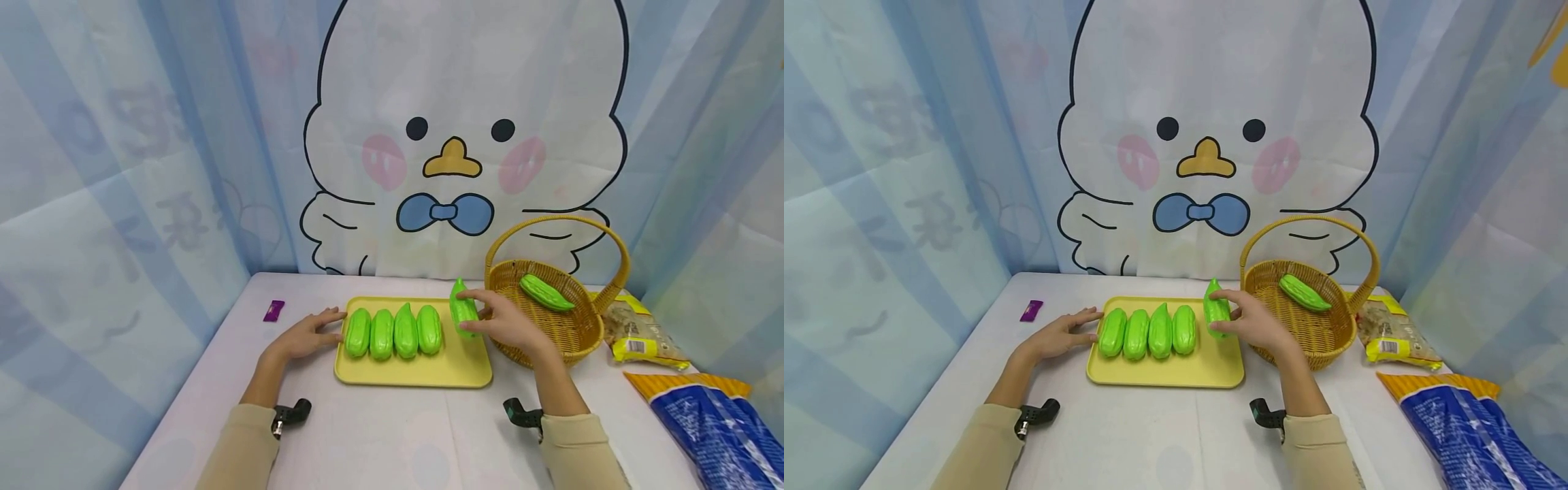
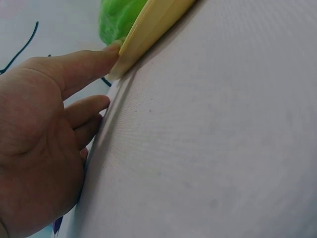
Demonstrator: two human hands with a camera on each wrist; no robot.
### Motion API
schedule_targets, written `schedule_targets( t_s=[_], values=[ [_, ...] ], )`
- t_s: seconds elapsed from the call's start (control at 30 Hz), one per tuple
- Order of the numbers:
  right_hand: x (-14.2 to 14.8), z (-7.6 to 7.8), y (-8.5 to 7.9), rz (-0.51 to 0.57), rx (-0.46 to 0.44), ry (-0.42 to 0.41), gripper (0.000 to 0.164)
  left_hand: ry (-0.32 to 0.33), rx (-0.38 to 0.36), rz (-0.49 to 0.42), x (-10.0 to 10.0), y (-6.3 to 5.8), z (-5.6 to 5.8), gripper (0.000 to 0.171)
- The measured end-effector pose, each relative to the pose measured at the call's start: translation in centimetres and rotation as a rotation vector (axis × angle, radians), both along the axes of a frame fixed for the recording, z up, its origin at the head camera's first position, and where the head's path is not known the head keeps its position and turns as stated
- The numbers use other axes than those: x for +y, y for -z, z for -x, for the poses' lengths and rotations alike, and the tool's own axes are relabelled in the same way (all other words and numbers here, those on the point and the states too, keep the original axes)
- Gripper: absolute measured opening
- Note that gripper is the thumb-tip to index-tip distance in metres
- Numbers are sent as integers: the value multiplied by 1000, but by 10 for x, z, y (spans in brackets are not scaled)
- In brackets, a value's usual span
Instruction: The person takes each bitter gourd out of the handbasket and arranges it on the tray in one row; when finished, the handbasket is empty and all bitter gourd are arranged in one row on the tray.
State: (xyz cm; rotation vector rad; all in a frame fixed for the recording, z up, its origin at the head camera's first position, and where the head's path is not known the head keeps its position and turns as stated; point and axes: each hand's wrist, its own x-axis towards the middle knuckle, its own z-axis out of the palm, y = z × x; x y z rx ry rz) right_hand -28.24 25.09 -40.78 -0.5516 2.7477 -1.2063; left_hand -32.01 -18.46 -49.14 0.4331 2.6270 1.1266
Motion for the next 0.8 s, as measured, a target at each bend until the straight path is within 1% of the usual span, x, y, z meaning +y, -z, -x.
schedule_targets(
  t_s=[0.2,0.37,0.6,0.8],
  values=[
    [-7,2,6,-30,-30,20,65,0,4,-4,-1,0,-1,62],
    [-10,3,12,-54,-30,-3,67,-12,-7,-11,0,0,-2,62],
    [-15,5,20,-68,-40,-9,67,-18,-10,-20,0,-2,-3,61],
    [-18,5,24,-116,-4,-37,67,-10,-5,-19,1,-1,-3,62]
  ],
)
